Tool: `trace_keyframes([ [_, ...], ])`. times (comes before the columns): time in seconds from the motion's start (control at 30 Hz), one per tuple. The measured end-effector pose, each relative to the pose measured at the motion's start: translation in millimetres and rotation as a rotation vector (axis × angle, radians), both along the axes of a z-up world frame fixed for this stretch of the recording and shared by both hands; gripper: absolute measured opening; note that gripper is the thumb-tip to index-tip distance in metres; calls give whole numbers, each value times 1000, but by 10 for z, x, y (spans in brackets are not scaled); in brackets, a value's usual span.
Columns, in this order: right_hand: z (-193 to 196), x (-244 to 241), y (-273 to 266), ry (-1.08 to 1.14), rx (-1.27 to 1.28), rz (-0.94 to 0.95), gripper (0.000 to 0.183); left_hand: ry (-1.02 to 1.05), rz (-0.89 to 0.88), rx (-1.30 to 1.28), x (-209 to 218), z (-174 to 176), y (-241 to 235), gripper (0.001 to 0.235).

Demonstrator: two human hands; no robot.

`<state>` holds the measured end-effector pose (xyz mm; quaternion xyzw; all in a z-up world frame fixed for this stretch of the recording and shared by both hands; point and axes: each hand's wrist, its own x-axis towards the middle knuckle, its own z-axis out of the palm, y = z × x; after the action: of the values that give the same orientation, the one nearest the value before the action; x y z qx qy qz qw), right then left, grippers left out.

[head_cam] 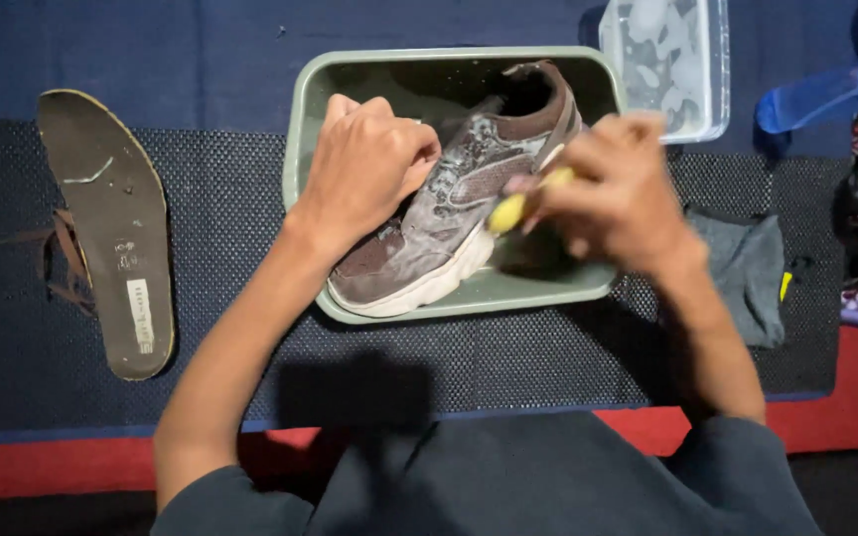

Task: The person scrubs a brown and white sneaker with a yellow brush inside a gray plastic basin. They repeatedly dip the brush into a small container of liquid and scrub various parts of the shoe, including the sole, sides, and laces.

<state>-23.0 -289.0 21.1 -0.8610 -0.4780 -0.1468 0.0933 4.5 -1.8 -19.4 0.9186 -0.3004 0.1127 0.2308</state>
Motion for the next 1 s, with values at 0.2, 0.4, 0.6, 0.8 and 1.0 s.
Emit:
trace_keyframes([
  [0.2, 61, 46, -144, -176, -13, -58, 9, 41, 4, 25, 11, -11, 4, 8],
  [0.4, -18, 105, -207, -188, 44, -80, 18, 4, -68, 33, 10, 19, 16, 13],
  [0.6, -27, 214, -251, -220, 69, -99, 16, -75, -86, -84, -18, 193, -3, 43],
  [0.8, -142, 387, -358, -191, 144, -80, 12, -81, -112, -71, -1, 202, 19, 61],
  [1.0, -167, 502, -384, 21, 282, -90, 14, -107, -113, -44, 15, 147, 28, 77],
])
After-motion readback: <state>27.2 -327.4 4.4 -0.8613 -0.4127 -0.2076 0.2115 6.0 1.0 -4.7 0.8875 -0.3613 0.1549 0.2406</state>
